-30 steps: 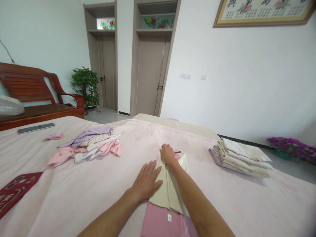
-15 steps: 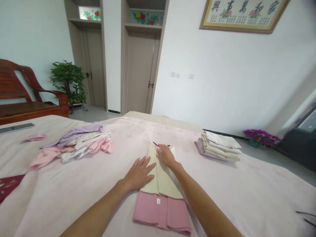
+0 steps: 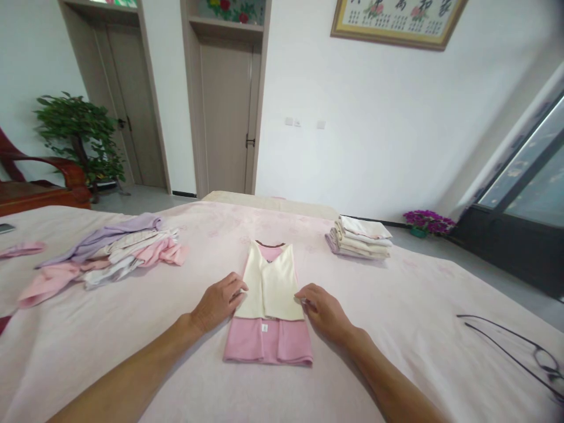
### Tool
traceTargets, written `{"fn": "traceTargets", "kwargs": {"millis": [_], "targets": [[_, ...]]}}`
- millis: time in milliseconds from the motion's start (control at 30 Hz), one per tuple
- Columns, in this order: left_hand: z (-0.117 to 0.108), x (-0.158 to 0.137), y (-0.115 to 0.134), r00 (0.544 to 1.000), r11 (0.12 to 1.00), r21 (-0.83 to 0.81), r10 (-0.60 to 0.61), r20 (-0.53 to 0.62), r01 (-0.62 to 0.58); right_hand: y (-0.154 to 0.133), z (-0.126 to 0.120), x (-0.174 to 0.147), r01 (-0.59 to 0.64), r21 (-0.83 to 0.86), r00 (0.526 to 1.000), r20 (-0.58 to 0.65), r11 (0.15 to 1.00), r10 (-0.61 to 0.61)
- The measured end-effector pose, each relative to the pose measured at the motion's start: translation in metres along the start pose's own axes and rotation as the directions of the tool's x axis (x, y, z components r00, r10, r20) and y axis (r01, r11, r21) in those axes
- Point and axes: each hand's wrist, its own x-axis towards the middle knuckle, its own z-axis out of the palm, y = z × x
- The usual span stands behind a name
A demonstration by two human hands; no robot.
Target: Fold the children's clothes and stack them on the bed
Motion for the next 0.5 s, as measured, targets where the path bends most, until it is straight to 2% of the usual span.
{"fn": "traceTargets", "kwargs": {"millis": [133,267,367,500], "targets": [[-0.016,-0.014,-0.003,0.990,0.979,-0.195,-0.036,0.138,0.063,-0.006,-0.010,0.003,0.145,0.010,0.982,0.121,0.989,-0.145],[-0.026,-0.019,-0.004,0.971,0.941,-0.337,0.083,0.223,-0.002,-0.008,-0.014,0.005,0.222,0.025,0.965,0.141,0.975,-0.223],[-0.029,-0.018,-0.005,0.951,0.939,-0.331,0.181,0.252,-0.091,-0.006,-0.012,0.003,0.261,0.059,0.957,0.115,0.963,-0.267],[-0.028,-0.019,-0.011,0.934,0.958,-0.229,0.235,0.268,-0.175,-0.003,-0.009,0.000,0.298,0.032,0.950,0.093,0.954,-0.300]]}}
